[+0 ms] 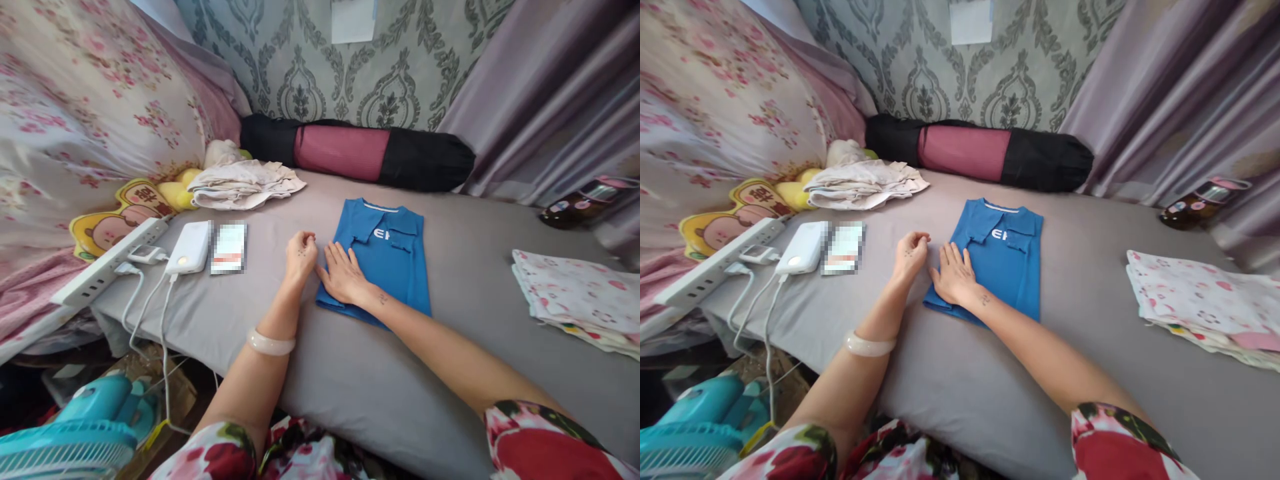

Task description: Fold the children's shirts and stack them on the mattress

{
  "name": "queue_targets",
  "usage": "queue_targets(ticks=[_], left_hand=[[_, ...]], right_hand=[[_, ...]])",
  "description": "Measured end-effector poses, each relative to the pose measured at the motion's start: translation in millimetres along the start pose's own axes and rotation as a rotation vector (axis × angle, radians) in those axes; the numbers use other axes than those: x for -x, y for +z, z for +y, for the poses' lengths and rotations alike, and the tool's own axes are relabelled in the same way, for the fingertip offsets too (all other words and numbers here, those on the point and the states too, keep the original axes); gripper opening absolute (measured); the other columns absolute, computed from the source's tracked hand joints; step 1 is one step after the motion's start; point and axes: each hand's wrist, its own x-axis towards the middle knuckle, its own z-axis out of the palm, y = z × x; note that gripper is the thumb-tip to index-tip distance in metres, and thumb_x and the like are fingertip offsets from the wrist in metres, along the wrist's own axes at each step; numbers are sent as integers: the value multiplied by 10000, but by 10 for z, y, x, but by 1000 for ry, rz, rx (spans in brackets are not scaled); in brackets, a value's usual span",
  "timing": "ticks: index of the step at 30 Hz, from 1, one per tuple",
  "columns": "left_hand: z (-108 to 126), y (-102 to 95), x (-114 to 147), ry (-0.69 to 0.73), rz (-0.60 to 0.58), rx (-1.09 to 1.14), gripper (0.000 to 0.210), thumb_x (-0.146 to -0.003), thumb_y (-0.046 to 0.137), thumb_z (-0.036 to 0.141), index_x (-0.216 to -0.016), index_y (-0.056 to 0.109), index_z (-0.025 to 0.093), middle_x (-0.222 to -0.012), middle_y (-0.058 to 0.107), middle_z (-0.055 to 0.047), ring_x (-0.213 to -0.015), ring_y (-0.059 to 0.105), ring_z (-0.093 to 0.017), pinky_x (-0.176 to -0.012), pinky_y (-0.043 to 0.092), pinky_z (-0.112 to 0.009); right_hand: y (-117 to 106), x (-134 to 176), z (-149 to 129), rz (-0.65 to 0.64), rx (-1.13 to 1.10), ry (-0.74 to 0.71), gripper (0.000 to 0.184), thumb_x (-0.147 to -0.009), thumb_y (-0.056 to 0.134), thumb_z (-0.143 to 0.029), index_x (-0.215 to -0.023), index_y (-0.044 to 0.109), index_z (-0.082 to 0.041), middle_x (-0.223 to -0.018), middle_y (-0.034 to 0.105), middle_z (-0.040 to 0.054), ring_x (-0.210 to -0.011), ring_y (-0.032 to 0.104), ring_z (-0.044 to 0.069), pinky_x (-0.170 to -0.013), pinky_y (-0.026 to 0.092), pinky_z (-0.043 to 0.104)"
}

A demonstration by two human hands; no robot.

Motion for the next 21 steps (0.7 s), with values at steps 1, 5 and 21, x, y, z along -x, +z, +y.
queue_targets(ticks=[1, 5, 21], left_hand=[[-5, 3, 0, 0, -2, 4, 262, -864, 437, 205, -970, 668, 141, -961, 709, -94, -916, 652, -191, -872, 492, -324], [-23, 18, -5, -7, -5, 19, 251, -864, 444, 215, -966, 666, 156, -961, 709, -87, -925, 654, -192, -879, 492, -330], [-83, 70, -13, -15, -19, 45, 251, -855, 444, 230, -953, 663, 160, -948, 721, -87, -901, 670, -195, -837, 510, -322]], right_hand=[[20, 9, -10, 6, 8, 3, 663, -979, 237, -410, -1509, 252, -12, -1596, 170, 145, -1483, 85, 259, -1192, 45, 453], [61, -15, -2, 35, 16, 5, 658, -978, 237, -409, -1509, 261, -22, -1595, 172, 139, -1484, 85, 250, -1195, 42, 454], [-133, 320, -13, -22, -163, -142, 568, -976, 341, -386, -1437, 429, -65, -1539, 328, 174, -1440, 265, 270, -1177, 209, 429]])
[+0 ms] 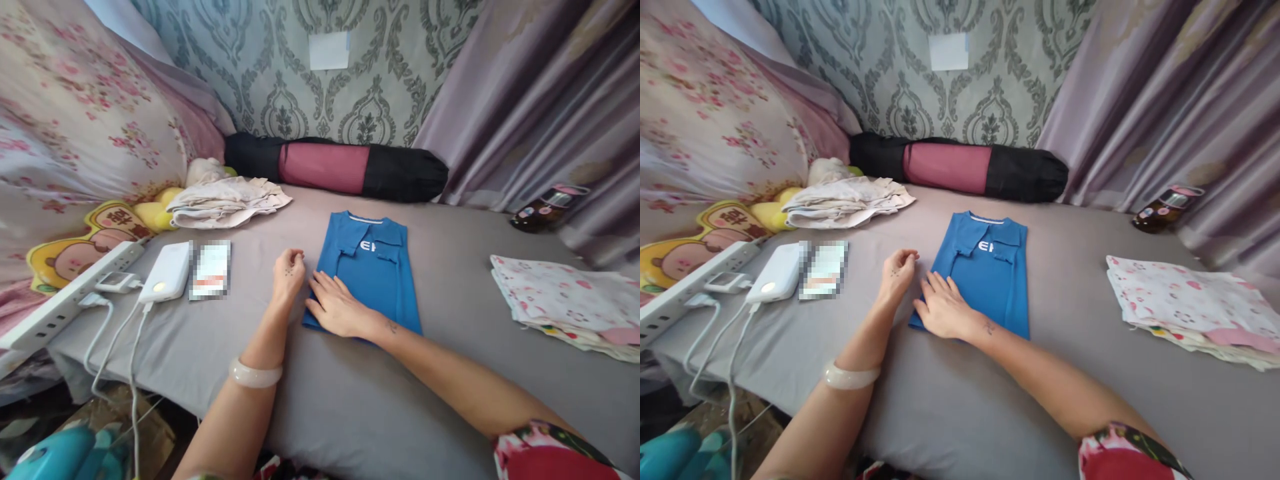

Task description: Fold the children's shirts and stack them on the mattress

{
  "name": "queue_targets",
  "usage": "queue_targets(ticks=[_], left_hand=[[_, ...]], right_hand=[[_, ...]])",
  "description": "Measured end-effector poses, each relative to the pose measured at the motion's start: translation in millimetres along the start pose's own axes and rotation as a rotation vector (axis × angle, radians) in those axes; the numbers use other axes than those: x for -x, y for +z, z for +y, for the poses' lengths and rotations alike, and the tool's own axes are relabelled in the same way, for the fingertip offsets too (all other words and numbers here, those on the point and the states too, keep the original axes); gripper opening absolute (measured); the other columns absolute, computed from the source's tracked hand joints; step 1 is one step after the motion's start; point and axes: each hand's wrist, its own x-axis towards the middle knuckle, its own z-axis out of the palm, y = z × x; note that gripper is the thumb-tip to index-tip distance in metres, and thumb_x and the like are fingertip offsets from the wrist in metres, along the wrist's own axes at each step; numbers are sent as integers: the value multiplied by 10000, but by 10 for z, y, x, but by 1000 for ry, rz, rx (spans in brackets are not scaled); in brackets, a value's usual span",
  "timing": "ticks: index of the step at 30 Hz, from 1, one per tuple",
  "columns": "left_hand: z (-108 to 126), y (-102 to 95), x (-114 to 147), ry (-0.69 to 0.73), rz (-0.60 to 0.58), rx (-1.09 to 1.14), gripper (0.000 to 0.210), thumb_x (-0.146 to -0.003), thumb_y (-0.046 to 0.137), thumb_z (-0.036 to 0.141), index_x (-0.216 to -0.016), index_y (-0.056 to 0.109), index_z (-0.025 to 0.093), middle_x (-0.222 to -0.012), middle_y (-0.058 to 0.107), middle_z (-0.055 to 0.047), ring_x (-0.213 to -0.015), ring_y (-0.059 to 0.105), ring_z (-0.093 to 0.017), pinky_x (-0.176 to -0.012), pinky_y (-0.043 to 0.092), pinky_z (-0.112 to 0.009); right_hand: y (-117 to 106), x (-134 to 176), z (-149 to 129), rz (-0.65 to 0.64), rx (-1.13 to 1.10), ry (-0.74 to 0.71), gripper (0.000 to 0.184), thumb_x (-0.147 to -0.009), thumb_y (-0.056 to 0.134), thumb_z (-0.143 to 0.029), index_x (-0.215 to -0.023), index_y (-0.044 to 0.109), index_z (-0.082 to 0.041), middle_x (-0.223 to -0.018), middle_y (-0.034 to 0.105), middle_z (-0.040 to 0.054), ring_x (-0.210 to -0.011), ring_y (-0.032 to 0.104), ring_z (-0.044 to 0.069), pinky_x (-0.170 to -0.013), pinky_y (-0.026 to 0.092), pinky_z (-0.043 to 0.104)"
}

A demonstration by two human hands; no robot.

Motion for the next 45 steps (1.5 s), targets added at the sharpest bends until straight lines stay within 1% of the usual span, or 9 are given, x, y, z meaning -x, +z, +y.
queue_targets(ticks=[3, 6, 13, 19, 23, 28, 34, 40, 45], left_hand=[[21, 20, 20, -5, -24, -9, 250, -858, 444, 228, -967, 663, 171, -934, 724, -77, -876, 673, -193, -807, 517, -319], [99, 46, 70, 13, -69, -31, 246, -860, 459, 225, -980, 666, 171, -957, 726, -90, -889, 676, -208, -816, 520, -335], [224, 105, 188, 195, -248, -180, 271, -880, 458, 198, -1070, 649, 173, -1025, 717, -97, -988, 662, -231, -920, 502, -380], [136, 189, 196, 506, -348, -310, 312, -874, 447, 149, -1138, 609, 191, -1146, 675, -97, -1112, 609, -227, -1010, 464, -377], [113, 207, 185, 551, -368, -348, 293, -876, 454, 138, -1127, 596, 186, -1125, 675, -96, -1096, 612, -221, -993, 479, -376], [109, 206, 180, 552, -374, -361, 271, -889, 463, 132, -1128, 580, 182, -1137, 673, -95, -1092, 614, -217, -984, 482, -378], [105, 207, 183, 556, -369, -367, 263, -896, 462, 129, -1128, 576, 175, -1145, 670, -101, -1094, 613, -219, -986, 479, -381], [120, 205, 181, 557, -367, -370, 267, -880, 477, 118, -1119, 573, 188, -1135, 673, -90, -1094, 612, -215, -986, 482, -380], [110, 215, 182, 550, -370, -360, 264, -881, 479, 118, -1118, 575, 181, -1134, 671, -95, -1095, 613, -214, -977, 485, -374]], right_hand=[[-196, -164, 233, 153, -80, -11, 377, -957, 378, -249, -1172, 668, -140, -1277, 639, 112, -1184, 579, 203, -1043, 394, 288], [-451, -381, 583, 292, -100, 196, 312, -919, 427, -168, -921, 738, -186, -1027, 741, 55, -967, 661, 174, -892, 457, 233], [-855, -824, 1295, 414, 35, 770, 278, -926, 446, -220, -999, 706, -152, -969, 729, 95, -822, 663, 179, -686, 474, 236], [-855, -988, 1445, 437, 33, 846, 240, -899, 565, -331, -913, 712, -141, -945, 720, 131, -816, 666, 204, -663, 477, 265], [-798, -1052, 1486, 456, -37, 885, 151, -841, 640, -295, -807, 700, -160, -809, 704, 74, -718, 645, 180, -616, 458, 258], [-709, -1123, 1524, 543, -48, 831, 100, -839, 605, -261, -800, 660, -187, -852, 688, 39, -765, 618, 156, -656, 439, 242], [-564, -1231, 1441, 758, -15, 549, 66, -824, 572, -249, -838, 606, -195, -910, 667, 53, -894, 591, 195, -813, 428, 288], [-388, -1318, 1254, 649, 53, 280, 63, -813, 550, -181, -860, 589, -193, -962, 646, 79, -951, 579, 219, -869, 418, 313], [-263, -1372, 1187, 503, 109, 206, 99, -811, 541, -139, -875, 599, -187, -1051, 642, 100, -1059, 559, 219, -937, 401, 320]])
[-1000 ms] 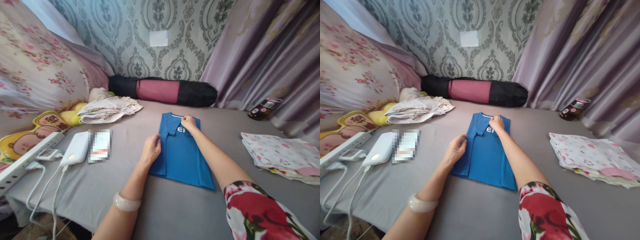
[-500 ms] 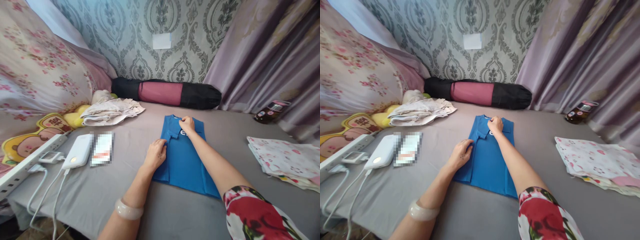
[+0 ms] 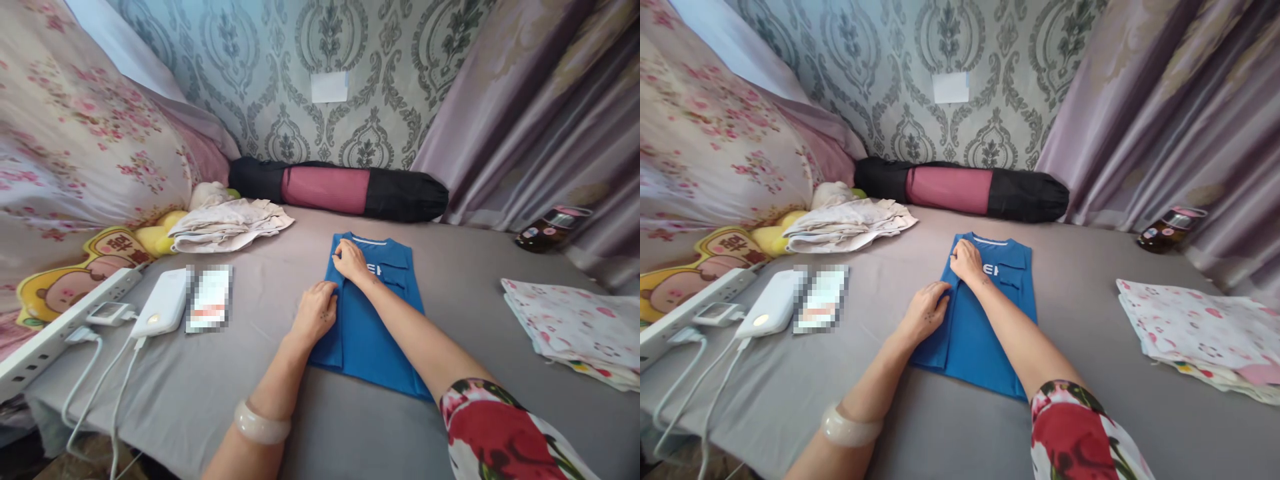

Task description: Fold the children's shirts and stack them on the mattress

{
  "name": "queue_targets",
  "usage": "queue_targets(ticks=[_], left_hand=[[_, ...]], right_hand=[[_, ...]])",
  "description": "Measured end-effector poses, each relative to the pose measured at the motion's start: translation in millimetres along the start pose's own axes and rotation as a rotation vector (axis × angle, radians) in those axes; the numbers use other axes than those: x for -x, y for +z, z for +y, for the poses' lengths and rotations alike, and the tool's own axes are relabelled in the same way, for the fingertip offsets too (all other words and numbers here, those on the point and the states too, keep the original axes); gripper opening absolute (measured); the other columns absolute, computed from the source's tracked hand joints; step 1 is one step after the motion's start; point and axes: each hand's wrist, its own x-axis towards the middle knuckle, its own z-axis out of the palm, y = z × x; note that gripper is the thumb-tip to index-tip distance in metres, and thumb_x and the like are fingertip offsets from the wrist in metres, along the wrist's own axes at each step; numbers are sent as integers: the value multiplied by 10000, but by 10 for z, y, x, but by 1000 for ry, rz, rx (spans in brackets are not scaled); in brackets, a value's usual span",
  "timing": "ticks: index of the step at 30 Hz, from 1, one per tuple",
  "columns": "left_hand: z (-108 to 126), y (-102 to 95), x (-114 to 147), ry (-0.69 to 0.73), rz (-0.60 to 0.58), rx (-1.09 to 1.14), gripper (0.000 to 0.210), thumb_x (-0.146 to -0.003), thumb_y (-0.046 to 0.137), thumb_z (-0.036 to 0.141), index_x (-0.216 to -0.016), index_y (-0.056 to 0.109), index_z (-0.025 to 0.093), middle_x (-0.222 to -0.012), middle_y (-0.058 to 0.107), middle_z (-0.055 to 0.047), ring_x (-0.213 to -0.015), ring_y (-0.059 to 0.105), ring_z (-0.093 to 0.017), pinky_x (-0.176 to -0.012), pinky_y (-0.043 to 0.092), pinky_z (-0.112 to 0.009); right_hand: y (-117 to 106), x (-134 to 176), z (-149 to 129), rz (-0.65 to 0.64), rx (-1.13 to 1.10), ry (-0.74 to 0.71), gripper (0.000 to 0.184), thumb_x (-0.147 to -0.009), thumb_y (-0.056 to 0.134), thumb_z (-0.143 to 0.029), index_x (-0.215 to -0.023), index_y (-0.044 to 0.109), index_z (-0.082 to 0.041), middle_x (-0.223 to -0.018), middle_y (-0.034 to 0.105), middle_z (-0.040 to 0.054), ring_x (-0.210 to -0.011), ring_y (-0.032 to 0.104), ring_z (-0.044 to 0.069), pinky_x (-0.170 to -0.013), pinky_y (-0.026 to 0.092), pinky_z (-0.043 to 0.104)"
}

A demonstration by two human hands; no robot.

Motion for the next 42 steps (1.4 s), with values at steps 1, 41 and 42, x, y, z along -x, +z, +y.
queue_targets(ticks=[1, 41, 42], left_hand=[[-2, 4, 2, -4, 0, 2, 265, -880, 480, 118, -1120, 575, 179, -1144, 668, -96, -1100, 609, -216, -978, 484, -378], [88, -111, 36, -124, -84, -94, 280, -895, 471, 121, -1139, 572, 213, -1306, 603, -80, -1271, 504, -233, -1017, 434, -412], [83, -106, 39, -124, -82, -94, 281, -896, 471, 123, -1143, 570, 212, -1309, 601, -82, -1276, 499, -233, -1020, 432, -416]], right_hand=[[18, 5, -4, -17, 10, -7, 95, -812, 547, -138, -876, 600, -185, -1071, 639, 105, -1090, 548, 217, -957, 392, 315], [78, -217, -11, -349, 131, 163, 668, -996, 180, -463, -1520, 237, -51, -1606, 121, 154, -1480, 93, 259, -1185, 89, 432], [74, -223, -9, -341, 131, 174, 672, -996, 178, -465, -1520, 232, -49, -1606, 121, 156, -1480, 89, 262, -1185, 88, 436]])
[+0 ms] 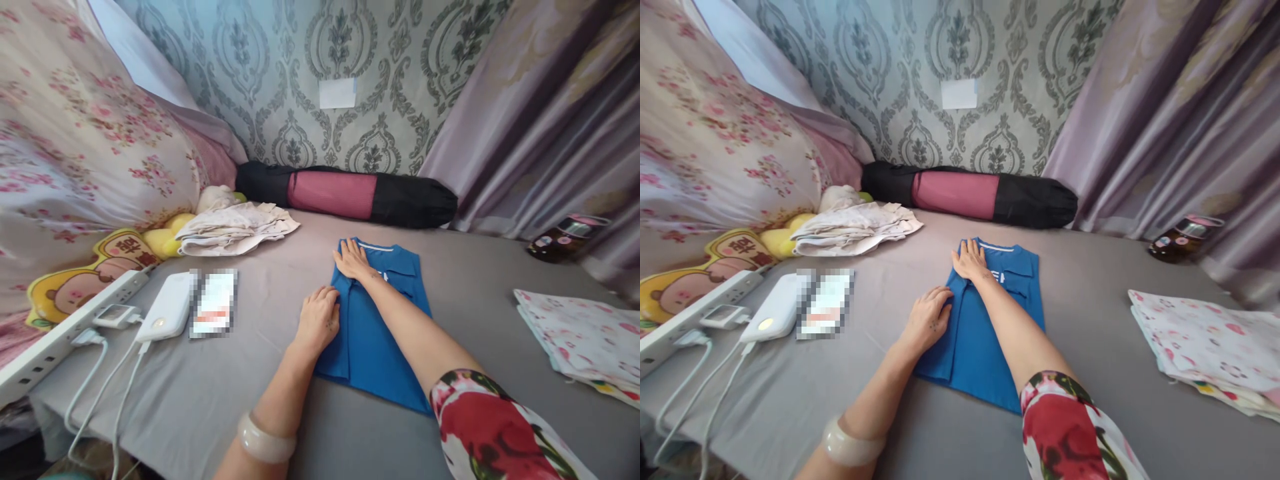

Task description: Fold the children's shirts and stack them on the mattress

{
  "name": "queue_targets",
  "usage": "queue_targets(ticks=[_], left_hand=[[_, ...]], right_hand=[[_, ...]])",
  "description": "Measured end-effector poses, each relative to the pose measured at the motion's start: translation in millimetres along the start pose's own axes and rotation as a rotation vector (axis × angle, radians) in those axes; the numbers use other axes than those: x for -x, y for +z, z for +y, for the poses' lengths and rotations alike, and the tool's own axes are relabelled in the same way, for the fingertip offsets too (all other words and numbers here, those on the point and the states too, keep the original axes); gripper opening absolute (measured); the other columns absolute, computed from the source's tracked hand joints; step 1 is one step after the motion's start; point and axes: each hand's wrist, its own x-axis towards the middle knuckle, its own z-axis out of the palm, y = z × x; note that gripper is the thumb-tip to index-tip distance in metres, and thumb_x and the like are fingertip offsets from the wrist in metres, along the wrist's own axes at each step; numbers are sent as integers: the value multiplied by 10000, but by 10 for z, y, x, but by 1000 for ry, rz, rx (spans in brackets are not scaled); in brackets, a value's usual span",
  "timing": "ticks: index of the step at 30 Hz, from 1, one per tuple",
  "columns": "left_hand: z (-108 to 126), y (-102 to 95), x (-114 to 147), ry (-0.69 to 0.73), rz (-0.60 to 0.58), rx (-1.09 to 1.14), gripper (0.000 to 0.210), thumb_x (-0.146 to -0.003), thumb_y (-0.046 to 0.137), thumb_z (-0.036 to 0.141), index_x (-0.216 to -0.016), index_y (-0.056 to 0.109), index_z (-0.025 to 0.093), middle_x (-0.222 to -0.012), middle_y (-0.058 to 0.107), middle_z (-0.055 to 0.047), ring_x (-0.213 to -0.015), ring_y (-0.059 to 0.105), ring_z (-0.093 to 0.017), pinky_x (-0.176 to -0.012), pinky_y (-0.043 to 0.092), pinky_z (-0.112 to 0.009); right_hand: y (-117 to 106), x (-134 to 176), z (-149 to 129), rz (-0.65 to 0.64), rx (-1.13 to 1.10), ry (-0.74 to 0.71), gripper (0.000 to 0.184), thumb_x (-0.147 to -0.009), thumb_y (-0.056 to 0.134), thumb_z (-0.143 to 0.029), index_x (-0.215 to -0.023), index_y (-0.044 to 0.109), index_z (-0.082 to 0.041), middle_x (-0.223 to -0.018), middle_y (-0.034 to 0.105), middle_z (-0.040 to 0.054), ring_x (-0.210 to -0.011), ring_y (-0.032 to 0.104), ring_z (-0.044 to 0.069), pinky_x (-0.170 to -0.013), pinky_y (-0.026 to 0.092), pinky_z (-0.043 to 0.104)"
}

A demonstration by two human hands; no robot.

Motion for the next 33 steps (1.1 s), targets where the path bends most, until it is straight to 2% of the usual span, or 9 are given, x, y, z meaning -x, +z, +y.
queue_targets(ticks=[8, 13, 16, 18, 23, 29, 33], left_hand=[[-24, 11, -4, 10, 1, -3, 278, -894, 468, 126, -1139, 567, 213, -1309, 602, -81, -1263, 514, -237, -1017, 435, -419], [-37, 24, -8, 14, 6, 0, 275, -891, 475, 128, -1136, 567, 214, -1305, 605, -78, -1262, 515, -235, -1011, 441, -418], [-52, 49, -10, 16, 25, 3, 279, -888, 474, 129, -1133, 571, 222, -1300, 610, -70, -1265, 511, -240, -1017, 435, -422], [-61, 69, -9, 18, 39, -2, 284, -887, 471, 131, -1133, 574, 229, -1287, 617, -63, -1258, 516, -240, -1016, 435, -420], [-72, 84, -7, 26, 48, -3, 279, -892, 473, 138, -1135, 577, 224, -1283, 618, -67, -1257, 515, -232, -1036, 422, -420], [-60, 40, -9, 38, 28, -4, 276, -890, 477, 132, -1134, 582, 208, -1276, 619, -83, -1247, 522, -228, -1033, 430, -419], [-83, 46, -17, 60, 36, -8, 257, -899, 478, 156, -1127, 582, 211, -1251, 630, -85, -1215, 548, -225, -1017, 445, -414]], right_hand=[[16, 33, 39, 20, 16, 17, 668, -999, 200, -453, -1511, 245, -26, -1601, 149, 153, -1478, 105, 256, -1188, 69, 435], [-81, 74, 11, -45, -32, 36, 675, -998, 190, -460, -1529, 193, -43, -1611, 96, 142, -1483, 68, 251, -1190, 59, 438], [-101, 167, -41, 0, -26, 21, 689, -995, 193, -465, -1529, 178, -29, -1609, 83, 154, -1484, 51, 258, -1189, 55, 449], [-76, 253, -80, 33, -3, -5, 687, -994, 198, -461, -1525, 189, -25, -1606, 94, 158, -1484, 58, 258, -1189, 48, 450], [35, 408, -121, 4, 27, -10, 683, -992, 217, -446, -1514, 217, -5, -1599, 136, 165, -1480, 94, 258, -1190, 59, 431], [98, 396, -94, 45, 2, -18, 668, -992, 220, -443, -1512, 243, -23, -1598, 161, 151, -1478, 111, 249, -1190, 58, 420], [50, 386, -76, 15, -66, -33, 650, -993, 195, -447, -1518, 251, -67, -1602, 168, 120, -1480, 116, 220, -1193, 68, 404]])
